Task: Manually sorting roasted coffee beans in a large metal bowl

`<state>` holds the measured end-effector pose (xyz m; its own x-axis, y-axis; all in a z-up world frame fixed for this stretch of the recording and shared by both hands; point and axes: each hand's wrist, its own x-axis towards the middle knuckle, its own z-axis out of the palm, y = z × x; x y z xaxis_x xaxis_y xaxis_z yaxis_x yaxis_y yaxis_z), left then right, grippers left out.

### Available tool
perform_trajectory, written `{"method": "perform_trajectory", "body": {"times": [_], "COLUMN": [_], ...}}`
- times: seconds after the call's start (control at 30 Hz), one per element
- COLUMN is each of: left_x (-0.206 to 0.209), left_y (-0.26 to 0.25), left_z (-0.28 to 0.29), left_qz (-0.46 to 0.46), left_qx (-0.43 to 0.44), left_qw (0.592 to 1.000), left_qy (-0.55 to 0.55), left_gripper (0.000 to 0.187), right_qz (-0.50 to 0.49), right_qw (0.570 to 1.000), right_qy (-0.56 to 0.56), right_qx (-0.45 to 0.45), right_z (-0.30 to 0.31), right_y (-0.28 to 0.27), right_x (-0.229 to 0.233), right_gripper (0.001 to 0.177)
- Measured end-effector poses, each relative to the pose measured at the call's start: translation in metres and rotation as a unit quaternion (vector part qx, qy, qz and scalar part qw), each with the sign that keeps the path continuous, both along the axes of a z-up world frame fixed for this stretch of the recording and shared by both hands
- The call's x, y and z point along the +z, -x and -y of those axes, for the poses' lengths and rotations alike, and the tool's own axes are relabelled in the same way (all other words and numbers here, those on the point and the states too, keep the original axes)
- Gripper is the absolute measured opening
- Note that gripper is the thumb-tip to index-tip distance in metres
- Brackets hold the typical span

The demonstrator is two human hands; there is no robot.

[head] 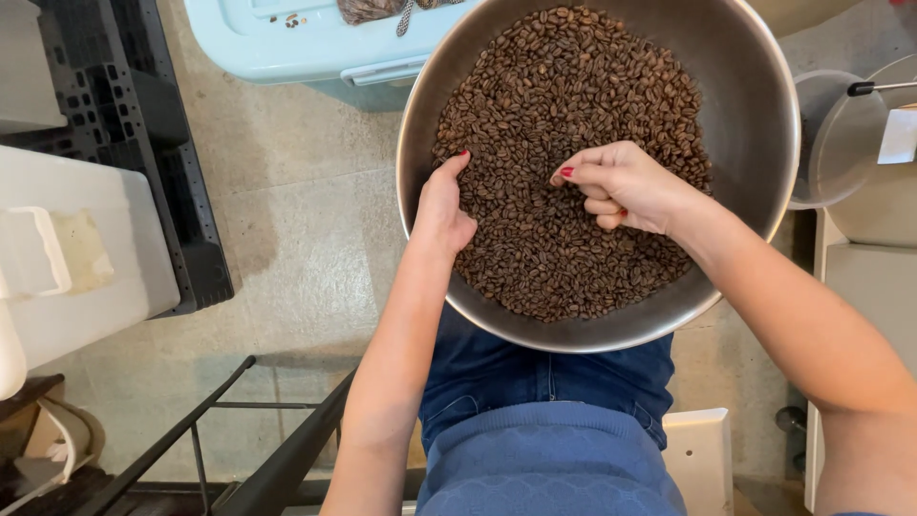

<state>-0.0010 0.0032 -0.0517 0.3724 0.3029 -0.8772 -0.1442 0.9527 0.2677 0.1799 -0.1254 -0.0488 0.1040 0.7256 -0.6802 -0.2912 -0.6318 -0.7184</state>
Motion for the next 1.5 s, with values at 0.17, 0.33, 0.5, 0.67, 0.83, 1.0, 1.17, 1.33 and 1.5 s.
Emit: {"method": "perform_trajectory", "body": {"times": [0.17,0.33,0.5,0.67,0.83,1.0,1.17,1.33,1.5], "left_x": [0.006,0.01,0.016,0.022,0.029,0.04,0.051,0.058,0.056], "left_y": [0.0,0.0,-0.001,-0.001,-0.001,-0.005,-0.005,-0.005,-0.005], "left_z": [0.0,0.001,0.002,0.003,0.003,0.004,0.004,0.004,0.004], "left_qz": [0.008,0.012,0.016,0.023,0.031,0.045,0.058,0.063,0.065], "left_qx": [-0.005,-0.011,-0.014,-0.021,-0.027,-0.033,-0.039,-0.04,-0.022], "left_qw": [1.0,1.0,1.0,0.999,0.999,0.998,0.997,0.997,0.997], "left_qy": [-0.002,-0.002,-0.004,-0.008,-0.01,-0.018,-0.029,-0.032,-0.025], "left_gripper": [0.065,0.07,0.074,0.08,0.085,0.09,0.096,0.101,0.098], "right_qz": [-0.056,-0.063,-0.064,-0.005,0.04,0.154,0.342,0.401,0.419], "right_qw": [0.998,0.998,0.998,0.999,0.995,0.983,0.923,0.889,0.878], "right_qy": [0.028,0.025,0.007,-0.011,-0.05,-0.086,-0.175,-0.212,-0.218], "right_qx": [-0.006,-0.02,-0.021,-0.044,-0.083,-0.053,0.02,0.061,0.082], "right_z": [0.002,0.001,0.005,0.009,0.011,0.005,-0.014,-0.02,-0.025], "right_y": [-0.002,-0.001,-0.004,-0.007,-0.026,-0.033,-0.011,-0.006,-0.007], "right_x": [-0.002,0.001,-0.012,-0.012,-0.031,-0.04,-0.01,-0.023,-0.03], "right_gripper": [0.023,0.02,0.011,0.012,0.015,0.024,0.026,0.023,0.025]}}
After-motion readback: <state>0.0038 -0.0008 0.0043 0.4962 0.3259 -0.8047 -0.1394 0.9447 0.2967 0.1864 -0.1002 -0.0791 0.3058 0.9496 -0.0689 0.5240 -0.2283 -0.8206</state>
